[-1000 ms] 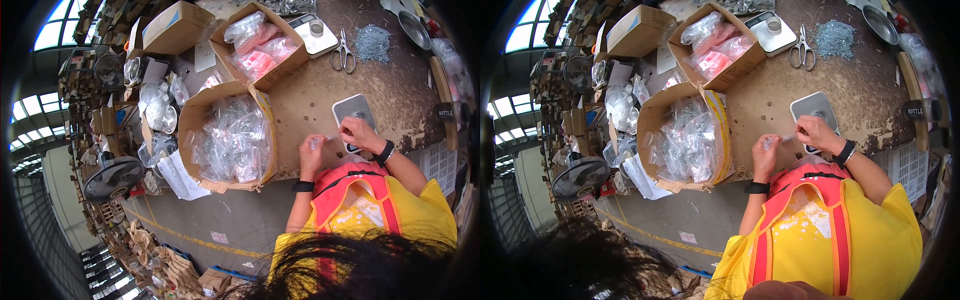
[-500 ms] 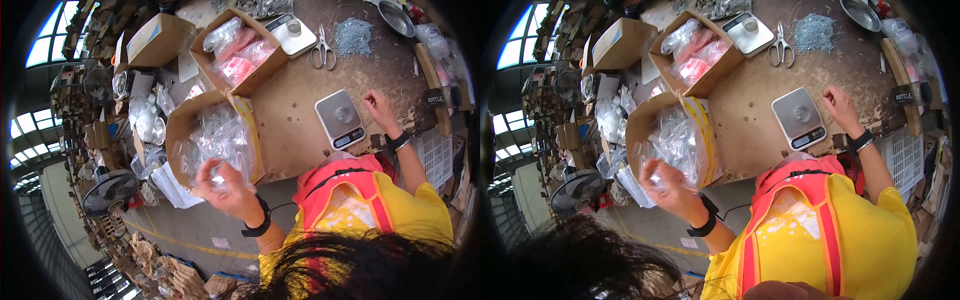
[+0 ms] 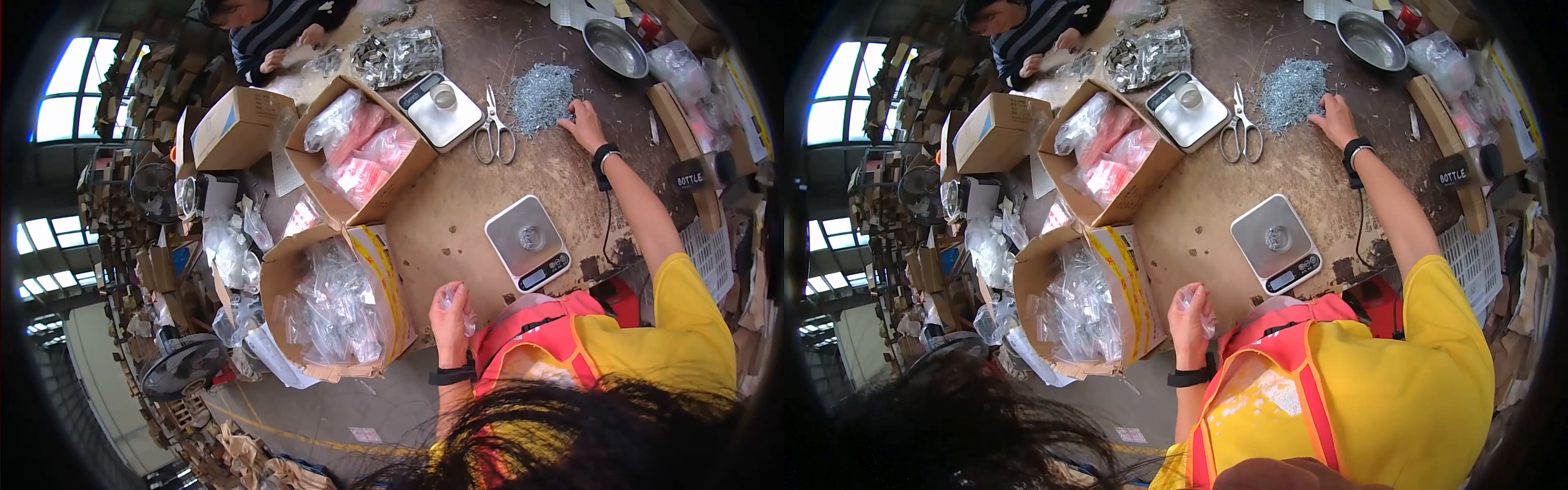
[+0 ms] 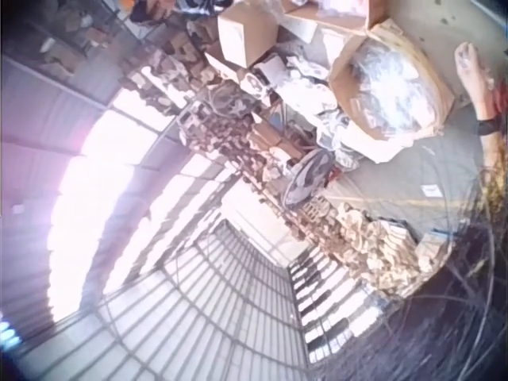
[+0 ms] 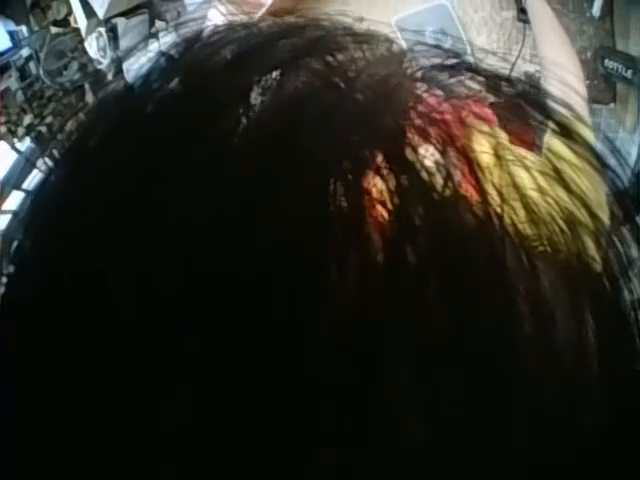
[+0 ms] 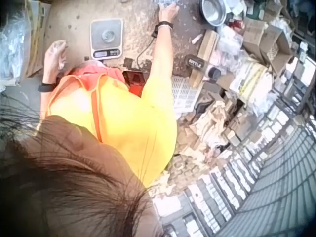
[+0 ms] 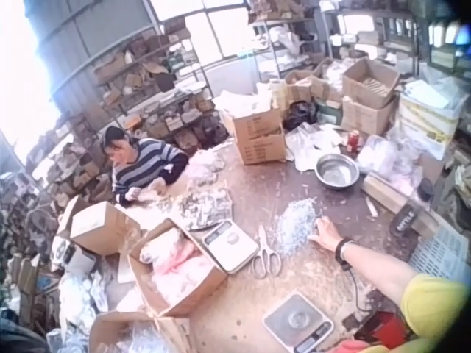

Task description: Weighing small metal components on a digital scale and placing them into plastic bags.

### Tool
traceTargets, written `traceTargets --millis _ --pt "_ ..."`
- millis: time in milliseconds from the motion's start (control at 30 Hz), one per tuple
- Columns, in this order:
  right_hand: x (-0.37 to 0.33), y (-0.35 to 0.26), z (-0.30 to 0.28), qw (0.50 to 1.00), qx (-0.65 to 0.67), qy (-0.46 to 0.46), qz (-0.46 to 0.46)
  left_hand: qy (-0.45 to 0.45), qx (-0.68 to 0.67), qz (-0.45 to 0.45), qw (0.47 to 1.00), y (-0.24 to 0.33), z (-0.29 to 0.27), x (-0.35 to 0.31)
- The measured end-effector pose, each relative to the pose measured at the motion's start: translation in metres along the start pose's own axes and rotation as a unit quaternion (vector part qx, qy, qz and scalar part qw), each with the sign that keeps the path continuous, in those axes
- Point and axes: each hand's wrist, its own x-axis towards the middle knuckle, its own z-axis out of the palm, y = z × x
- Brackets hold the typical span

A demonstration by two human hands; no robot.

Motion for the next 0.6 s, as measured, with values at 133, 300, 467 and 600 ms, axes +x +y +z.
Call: traceTargets --millis 133,300,467,600 --pt "0.015 0.022 0.003 0.987 0.118 -0.039 0.1 0.013 -0.004 0.0 1.0 0.003 0.001 0.003" --pt "-0.003 0.032 -0.014 0.824 0.48 -0.083 0.289 0.023 -0.011 -0.015 1.0 0.004 0.003 0.006" --pt "-0.03 0.005 -0.045 0.646 0.696 -0.132 0.285 0.001 -0.018 -0.01 1.0 0.002 0.001 0.012" --pt "-0.038 -0.001 -0.056 0.609 0.724 -0.135 0.294 -0.022 -0.021 -0.014 0.999 0.001 0.0 0.011"
